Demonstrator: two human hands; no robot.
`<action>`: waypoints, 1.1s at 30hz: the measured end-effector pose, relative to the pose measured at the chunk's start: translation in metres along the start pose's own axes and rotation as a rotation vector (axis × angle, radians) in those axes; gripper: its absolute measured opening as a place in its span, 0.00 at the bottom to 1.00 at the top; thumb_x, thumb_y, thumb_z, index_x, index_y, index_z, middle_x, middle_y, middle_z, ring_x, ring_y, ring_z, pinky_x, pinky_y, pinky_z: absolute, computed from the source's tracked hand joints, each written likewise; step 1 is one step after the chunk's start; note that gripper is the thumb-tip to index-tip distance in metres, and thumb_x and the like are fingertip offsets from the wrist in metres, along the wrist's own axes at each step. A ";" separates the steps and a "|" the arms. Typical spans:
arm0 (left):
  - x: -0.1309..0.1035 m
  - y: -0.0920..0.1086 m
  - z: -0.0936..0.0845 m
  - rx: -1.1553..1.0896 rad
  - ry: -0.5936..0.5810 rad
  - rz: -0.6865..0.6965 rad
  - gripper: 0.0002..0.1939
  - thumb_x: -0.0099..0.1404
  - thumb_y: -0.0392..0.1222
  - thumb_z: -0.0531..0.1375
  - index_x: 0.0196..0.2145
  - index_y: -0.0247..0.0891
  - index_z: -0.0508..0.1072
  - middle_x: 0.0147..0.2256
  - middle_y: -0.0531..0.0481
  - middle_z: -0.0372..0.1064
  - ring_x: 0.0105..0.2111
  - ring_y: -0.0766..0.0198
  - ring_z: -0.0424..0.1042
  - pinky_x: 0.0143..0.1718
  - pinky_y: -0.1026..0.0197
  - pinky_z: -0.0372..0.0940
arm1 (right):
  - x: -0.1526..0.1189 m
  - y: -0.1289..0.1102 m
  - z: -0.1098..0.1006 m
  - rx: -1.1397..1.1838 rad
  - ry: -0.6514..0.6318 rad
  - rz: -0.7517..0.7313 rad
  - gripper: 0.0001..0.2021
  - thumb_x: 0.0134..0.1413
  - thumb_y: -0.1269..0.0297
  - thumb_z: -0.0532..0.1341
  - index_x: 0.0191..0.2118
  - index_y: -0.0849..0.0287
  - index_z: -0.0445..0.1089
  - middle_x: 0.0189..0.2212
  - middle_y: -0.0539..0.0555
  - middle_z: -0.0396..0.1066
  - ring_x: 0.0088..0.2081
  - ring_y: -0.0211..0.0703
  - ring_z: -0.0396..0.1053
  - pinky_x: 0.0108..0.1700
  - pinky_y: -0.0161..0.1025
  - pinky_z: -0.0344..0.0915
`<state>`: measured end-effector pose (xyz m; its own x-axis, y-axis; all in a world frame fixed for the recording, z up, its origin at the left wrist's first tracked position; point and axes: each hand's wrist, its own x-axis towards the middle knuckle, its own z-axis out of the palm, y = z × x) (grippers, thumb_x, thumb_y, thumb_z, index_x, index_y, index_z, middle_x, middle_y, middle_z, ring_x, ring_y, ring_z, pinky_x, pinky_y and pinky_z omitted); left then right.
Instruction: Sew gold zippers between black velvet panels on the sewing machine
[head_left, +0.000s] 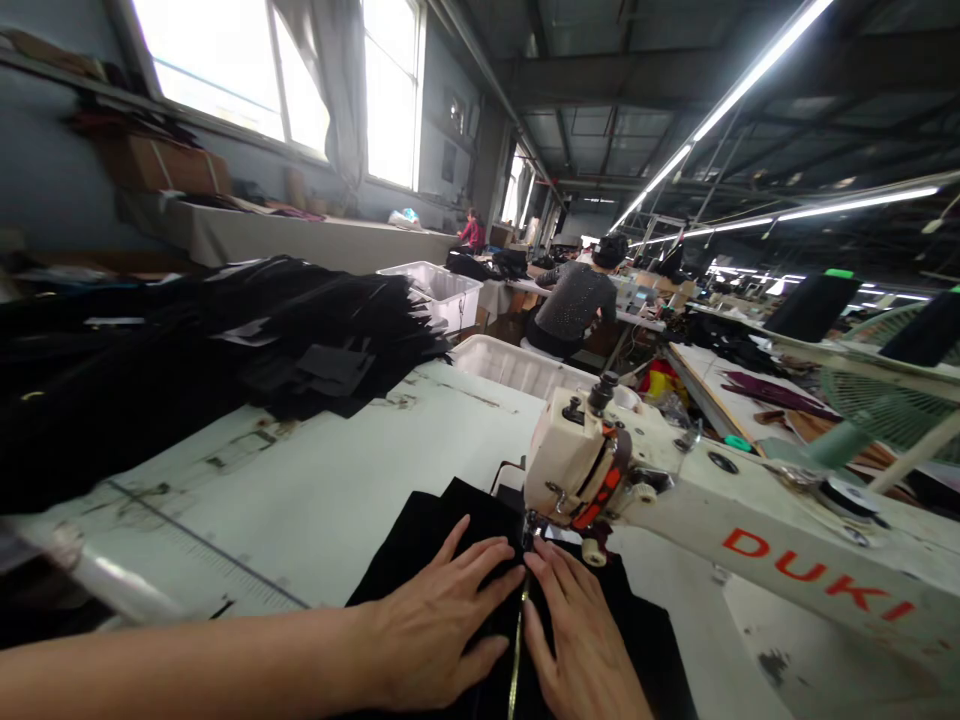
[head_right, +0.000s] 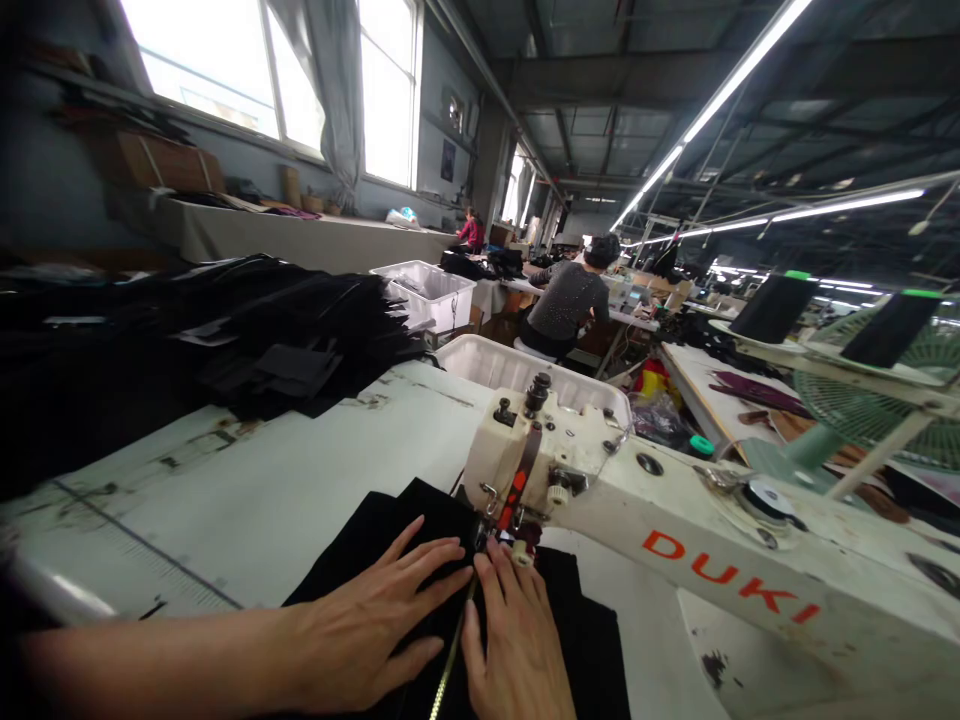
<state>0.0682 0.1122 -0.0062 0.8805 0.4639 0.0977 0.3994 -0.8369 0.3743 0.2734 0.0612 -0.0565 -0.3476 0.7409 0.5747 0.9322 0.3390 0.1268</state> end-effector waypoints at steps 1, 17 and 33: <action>-0.003 0.001 0.000 -0.001 -0.002 -0.003 0.33 0.64 0.39 0.58 0.65 0.36 0.56 0.63 0.35 0.56 0.65 0.48 0.53 0.64 0.34 0.41 | 0.000 0.000 0.000 0.029 0.009 -0.001 0.17 0.59 0.67 0.53 0.52 0.61 0.67 0.50 0.58 0.73 0.49 0.50 0.73 0.45 0.45 0.75; -0.004 -0.002 0.000 -0.022 0.006 0.028 0.34 0.63 0.36 0.58 0.66 0.43 0.55 0.64 0.39 0.56 0.64 0.47 0.53 0.63 0.34 0.41 | -0.030 0.012 0.001 -0.046 -0.026 -0.093 0.17 0.64 0.63 0.54 0.54 0.59 0.70 0.46 0.57 0.75 0.45 0.46 0.75 0.44 0.38 0.75; -0.001 0.005 -0.013 -0.067 -0.101 -0.005 0.33 0.63 0.35 0.58 0.65 0.43 0.57 0.64 0.41 0.56 0.64 0.50 0.53 0.64 0.35 0.40 | -0.041 0.013 0.016 -0.092 0.013 -0.099 0.15 0.64 0.63 0.54 0.51 0.58 0.73 0.47 0.54 0.76 0.45 0.46 0.76 0.45 0.35 0.75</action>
<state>0.0660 0.1112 0.0074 0.9011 0.4335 0.0032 0.3889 -0.8116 0.4359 0.2978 0.0443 -0.0916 -0.4376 0.6987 0.5660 0.8989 0.3550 0.2568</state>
